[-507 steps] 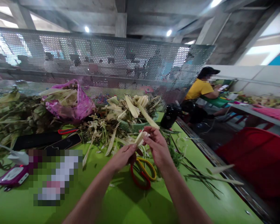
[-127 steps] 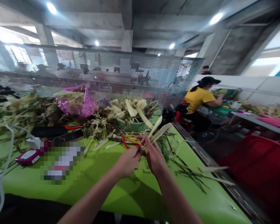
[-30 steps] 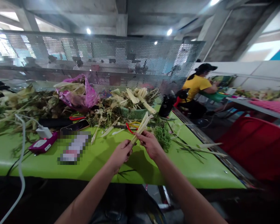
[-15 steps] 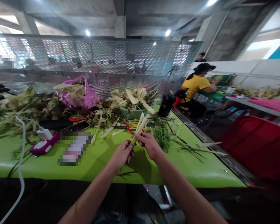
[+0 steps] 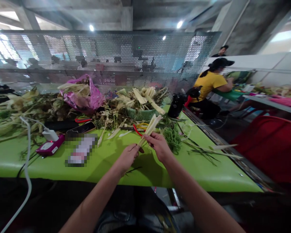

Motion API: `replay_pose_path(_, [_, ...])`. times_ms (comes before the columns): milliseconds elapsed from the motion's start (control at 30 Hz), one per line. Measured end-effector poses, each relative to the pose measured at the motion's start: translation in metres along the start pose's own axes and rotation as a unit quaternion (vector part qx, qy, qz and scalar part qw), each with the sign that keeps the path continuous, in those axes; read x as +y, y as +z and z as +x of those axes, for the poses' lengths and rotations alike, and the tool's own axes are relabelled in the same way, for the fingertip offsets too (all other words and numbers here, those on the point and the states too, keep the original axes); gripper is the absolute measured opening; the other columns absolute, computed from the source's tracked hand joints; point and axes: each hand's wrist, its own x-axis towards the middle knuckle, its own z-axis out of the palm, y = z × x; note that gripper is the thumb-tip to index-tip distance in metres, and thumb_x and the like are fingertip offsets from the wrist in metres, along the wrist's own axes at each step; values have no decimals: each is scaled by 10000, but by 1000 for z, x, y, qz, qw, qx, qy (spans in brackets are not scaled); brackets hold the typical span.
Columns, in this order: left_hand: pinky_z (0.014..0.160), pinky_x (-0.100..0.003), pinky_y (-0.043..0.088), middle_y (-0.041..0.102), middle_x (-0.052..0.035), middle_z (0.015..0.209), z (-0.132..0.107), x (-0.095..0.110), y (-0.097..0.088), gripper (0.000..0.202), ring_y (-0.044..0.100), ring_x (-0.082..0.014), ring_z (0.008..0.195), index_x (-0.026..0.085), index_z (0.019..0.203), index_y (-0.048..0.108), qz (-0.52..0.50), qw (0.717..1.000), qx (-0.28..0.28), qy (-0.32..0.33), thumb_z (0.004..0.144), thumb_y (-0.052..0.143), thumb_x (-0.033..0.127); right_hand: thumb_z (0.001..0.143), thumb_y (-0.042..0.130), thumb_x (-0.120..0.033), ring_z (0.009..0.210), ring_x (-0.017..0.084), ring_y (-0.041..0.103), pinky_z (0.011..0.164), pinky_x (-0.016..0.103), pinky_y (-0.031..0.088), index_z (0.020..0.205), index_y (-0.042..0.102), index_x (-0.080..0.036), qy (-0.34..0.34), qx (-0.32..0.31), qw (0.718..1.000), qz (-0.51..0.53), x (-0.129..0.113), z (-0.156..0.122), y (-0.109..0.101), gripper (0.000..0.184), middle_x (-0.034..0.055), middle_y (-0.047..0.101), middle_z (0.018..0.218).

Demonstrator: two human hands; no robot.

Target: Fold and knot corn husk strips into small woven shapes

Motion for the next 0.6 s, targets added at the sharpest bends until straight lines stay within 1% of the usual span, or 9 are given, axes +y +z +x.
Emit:
replay_pose_path(100, [480, -220, 198, 315, 62, 560, 5, -1, -9, 246, 266, -88, 481, 173, 738, 529, 43, 999, 22, -5, 873, 420, 347, 664, 738, -467, 481, 93, 282, 485, 258, 176, 693, 685, -171, 12, -51, 997, -51, -8, 2, -10, 301, -54, 427, 504])
replay_pose_path(200, [543, -232, 268, 421, 22, 593, 12, 0, -23, 252, 386, -122, 560, 180, 687, 527, 162, 982, 81, 44, 876, 406, 294, 618, 789, -373, 530, 114, 410, 531, 256, 266, 631, 693, -168, 7, -126, 984, -127, -22, 1, -27, 227, -26, 552, 558])
replay_pose_path(267, [594, -248, 299, 496, -9, 638, 12, 4, -32, 252, 453, -152, 627, 187, 685, 546, 270, 953, 114, 76, 876, 403, 265, 716, 717, -376, 588, 143, 488, 580, 270, 315, 691, 720, -188, -44, -175, 950, -254, -34, -2, -40, 190, -4, 630, 642])
replay_pose_path(333, [636, -264, 316, 540, -31, 674, 10, 13, -39, 234, 488, -175, 662, 195, 705, 571, 373, 913, 129, 98, 870, 412, 238, 773, 666, -376, 621, 165, 528, 603, 283, 341, 761, 738, -211, -79, -182, 928, -316, -47, -6, -50, 180, 6, 657, 676])
replay_pose_path(367, [654, -271, 323, 554, -38, 686, 8, 18, -41, 228, 499, -183, 672, 198, 714, 581, 414, 894, 130, 110, 867, 416, 226, 778, 664, -371, 653, 180, 543, 624, 293, 354, 770, 745, -219, -107, -173, 920, -336, -53, -7, -54, 172, 14, 662, 682])
replay_pose_path(433, [681, -278, 335, 574, -49, 705, 3, 29, -44, 222, 516, -191, 686, 200, 706, 594, 471, 864, 114, 138, 860, 435, 221, 767, 685, -368, 759, 215, 562, 692, 315, 374, 768, 753, -227, -157, -147, 912, -350, -64, -9, -58, 156, 34, 675, 722])
replay_pose_path(467, [687, -281, 341, 581, -51, 700, 1, 34, -45, 222, 520, -193, 684, 199, 682, 597, 484, 857, 96, 149, 849, 453, 219, 762, 693, -375, 785, 222, 563, 712, 321, 378, 767, 752, -226, -161, -143, 915, -340, -68, -9, -59, 161, 40, 678, 743])
replay_pose_path(533, [704, -281, 357, 599, -48, 687, -4, 43, -46, 207, 532, -197, 692, 202, 634, 604, 479, 859, 47, 177, 815, 506, 206, 753, 697, -410, 743, 206, 555, 691, 318, 381, 764, 741, -214, -126, -154, 934, -296, -73, -6, -60, 202, 39, 669, 741])
replay_pose_path(600, [726, -274, 372, 623, -39, 694, -10, 52, -46, 166, 545, -201, 722, 212, 622, 627, 446, 873, -19, 196, 775, 563, 198, 735, 704, -446, 666, 178, 526, 643, 306, 371, 764, 728, -198, -78, -175, 950, -246, -75, -2, -60, 251, 29, 648, 710])
